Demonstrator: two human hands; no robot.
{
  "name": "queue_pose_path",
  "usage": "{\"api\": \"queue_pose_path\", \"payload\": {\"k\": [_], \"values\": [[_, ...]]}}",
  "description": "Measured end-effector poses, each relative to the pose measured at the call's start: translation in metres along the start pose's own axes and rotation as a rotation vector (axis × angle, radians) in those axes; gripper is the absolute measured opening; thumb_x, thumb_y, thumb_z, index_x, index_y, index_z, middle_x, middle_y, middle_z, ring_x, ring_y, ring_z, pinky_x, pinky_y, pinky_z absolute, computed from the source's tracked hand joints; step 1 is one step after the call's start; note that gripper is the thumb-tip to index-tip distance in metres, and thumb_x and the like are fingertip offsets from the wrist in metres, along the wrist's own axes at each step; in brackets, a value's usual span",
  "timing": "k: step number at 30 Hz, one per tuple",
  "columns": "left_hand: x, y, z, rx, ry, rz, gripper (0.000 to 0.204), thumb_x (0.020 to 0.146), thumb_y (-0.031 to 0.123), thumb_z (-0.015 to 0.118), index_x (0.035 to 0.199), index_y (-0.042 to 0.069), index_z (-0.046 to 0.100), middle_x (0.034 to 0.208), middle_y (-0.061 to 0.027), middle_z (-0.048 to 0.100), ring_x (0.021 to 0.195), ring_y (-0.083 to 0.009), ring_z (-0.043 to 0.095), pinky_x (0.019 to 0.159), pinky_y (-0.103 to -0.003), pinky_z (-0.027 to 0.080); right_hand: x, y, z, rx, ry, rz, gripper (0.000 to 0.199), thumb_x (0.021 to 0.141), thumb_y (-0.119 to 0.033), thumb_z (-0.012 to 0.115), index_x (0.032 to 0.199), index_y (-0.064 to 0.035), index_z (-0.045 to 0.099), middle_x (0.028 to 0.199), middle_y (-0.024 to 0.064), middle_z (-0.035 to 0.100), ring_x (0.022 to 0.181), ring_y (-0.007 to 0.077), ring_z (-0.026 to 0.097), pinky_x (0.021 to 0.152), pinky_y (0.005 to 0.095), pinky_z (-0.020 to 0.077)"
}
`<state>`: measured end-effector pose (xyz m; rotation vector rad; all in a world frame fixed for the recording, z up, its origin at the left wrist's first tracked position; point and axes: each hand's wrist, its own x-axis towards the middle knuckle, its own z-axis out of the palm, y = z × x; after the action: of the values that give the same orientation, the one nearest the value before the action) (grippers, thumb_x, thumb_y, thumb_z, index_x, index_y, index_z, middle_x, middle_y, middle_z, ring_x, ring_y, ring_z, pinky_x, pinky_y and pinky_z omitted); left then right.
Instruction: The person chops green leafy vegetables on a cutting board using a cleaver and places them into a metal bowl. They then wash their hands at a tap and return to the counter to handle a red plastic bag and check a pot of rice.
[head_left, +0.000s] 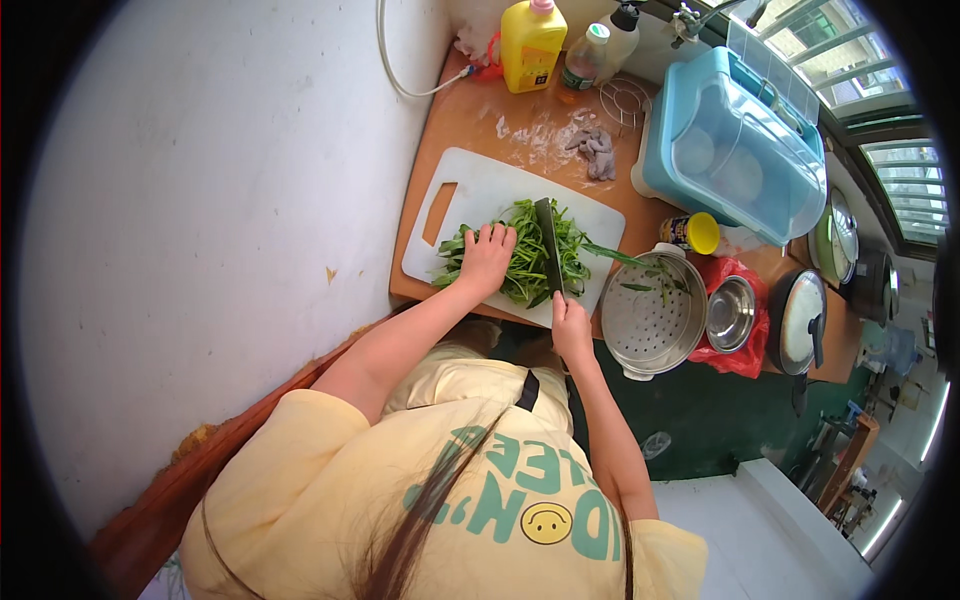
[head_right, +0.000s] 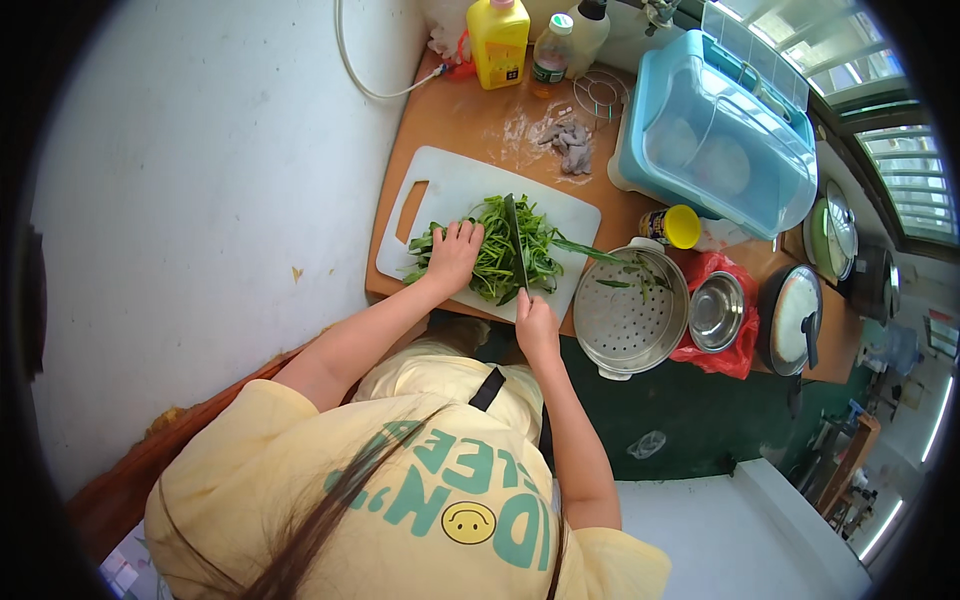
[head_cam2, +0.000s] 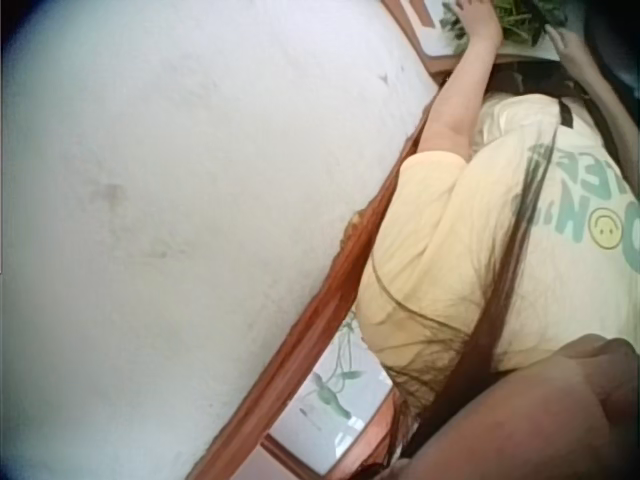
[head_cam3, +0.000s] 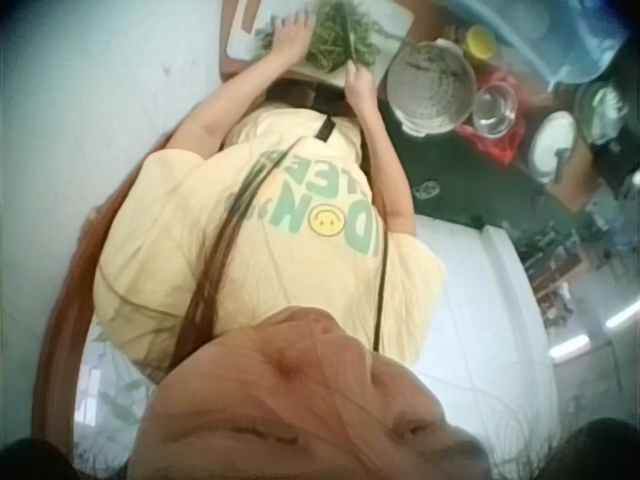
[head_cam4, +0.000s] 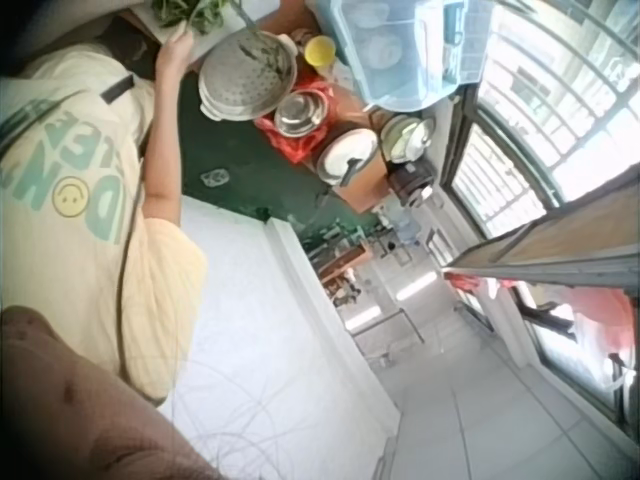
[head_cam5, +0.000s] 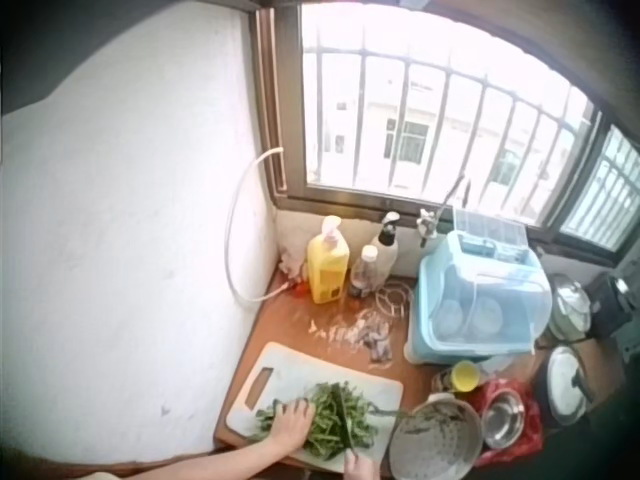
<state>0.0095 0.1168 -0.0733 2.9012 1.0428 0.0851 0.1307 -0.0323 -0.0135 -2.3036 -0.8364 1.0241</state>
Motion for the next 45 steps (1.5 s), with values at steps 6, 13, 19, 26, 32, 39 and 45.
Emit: {"api": "queue_pose_path", "payload": {"k": [6,13,19,26,32,39,45], "values": [[0.000,0.001,0.002,0.028,0.026,-0.008,0.051,0.066,0.007,0.061,0.115,0.004,0.044,0.102,-0.0100,0.046,0.097,-0.0256,0.044,0.076,-0.044,0.035,0.008,0.003,0.018,0.003,-0.004,0.073,0.046,0.090,-0.033,0.045,0.076,0.0077,0.059,0.069,0.0285,0.058,0.070,0.0446,0.057,0.062,0.0474,0.0440],[0.000,0.002,0.003,0.055,0.022,0.006,0.046,0.070,0.009,0.058,0.114,0.005,0.045,0.102,-0.0094,0.047,0.094,-0.0243,0.045,0.074,-0.045,0.034,0.032,-0.007,0.010,-0.031,-0.062,0.103,0.051,0.090,-0.037,0.044,0.073,0.0090,0.059,0.069,0.0270,0.059,0.068,0.0431,0.057,0.063,0.0457,0.0445],[0.000,0.000,0.004,0.046,0.014,0.003,0.044,0.072,0.012,0.056,0.114,0.006,0.044,0.102,-0.0096,0.047,0.094,-0.0243,0.045,0.073,-0.044,0.034,0.044,0.000,0.012,0.172,-0.141,0.167,0.054,0.092,-0.037,0.042,0.056,0.0029,0.047,0.043,0.0094,0.045,0.032,0.0218,0.045,0.037,0.0356,0.0377],[0.002,0.001,0.009,0.087,0.062,0.014,0.045,0.073,0.012,0.056,0.116,0.006,0.044,0.105,-0.0101,0.047,0.097,-0.0246,0.044,0.075,-0.045,0.035,0.080,-0.008,0.029,-0.105,-0.029,0.013,0.051,0.091,-0.037,0.043,0.063,0.0053,0.052,0.049,0.0149,0.050,0.041,0.0300,0.051,0.047,0.0422,0.0404],[-0.004,0.002,0.009,0.071,-0.031,-0.027,0.044,0.075,0.014,0.055,0.117,0.006,0.044,0.108,-0.0101,0.046,0.099,-0.0242,0.043,0.076,-0.047,0.036,0.057,-0.004,0.017,-0.107,-0.135,0.174,0.049,0.088,-0.039,0.044,0.080,0.0058,0.064,0.079,0.0281,0.060,0.080,0.0435,0.058,0.073,0.0470,0.0459],[-0.005,0.005,0.008,0.086,-0.042,-0.041,0.043,0.076,0.014,0.055,0.117,0.007,0.043,0.109,-0.0095,0.045,0.100,-0.0241,0.043,0.077,-0.049,0.036,0.100,-0.014,0.033,-0.092,-0.023,0.063,0.046,0.088,-0.036,0.046,0.075,0.0052,0.062,0.074,0.0267,0.061,0.071,0.0422,0.059,0.067,0.0470,0.0469],[-0.003,0.006,0.012,0.056,0.005,-0.055,0.049,0.072,0.010,0.057,0.119,0.006,0.042,0.109,-0.0107,0.045,0.100,-0.0255,0.043,0.077,-0.048,0.035,0.063,-0.034,-0.042,0.277,-0.156,0.033,0.048,0.090,-0.037,0.045,0.063,0.0018,0.050,0.045,0.0068,0.044,0.034,0.0190,0.046,0.037,0.0368,0.0368]]}}
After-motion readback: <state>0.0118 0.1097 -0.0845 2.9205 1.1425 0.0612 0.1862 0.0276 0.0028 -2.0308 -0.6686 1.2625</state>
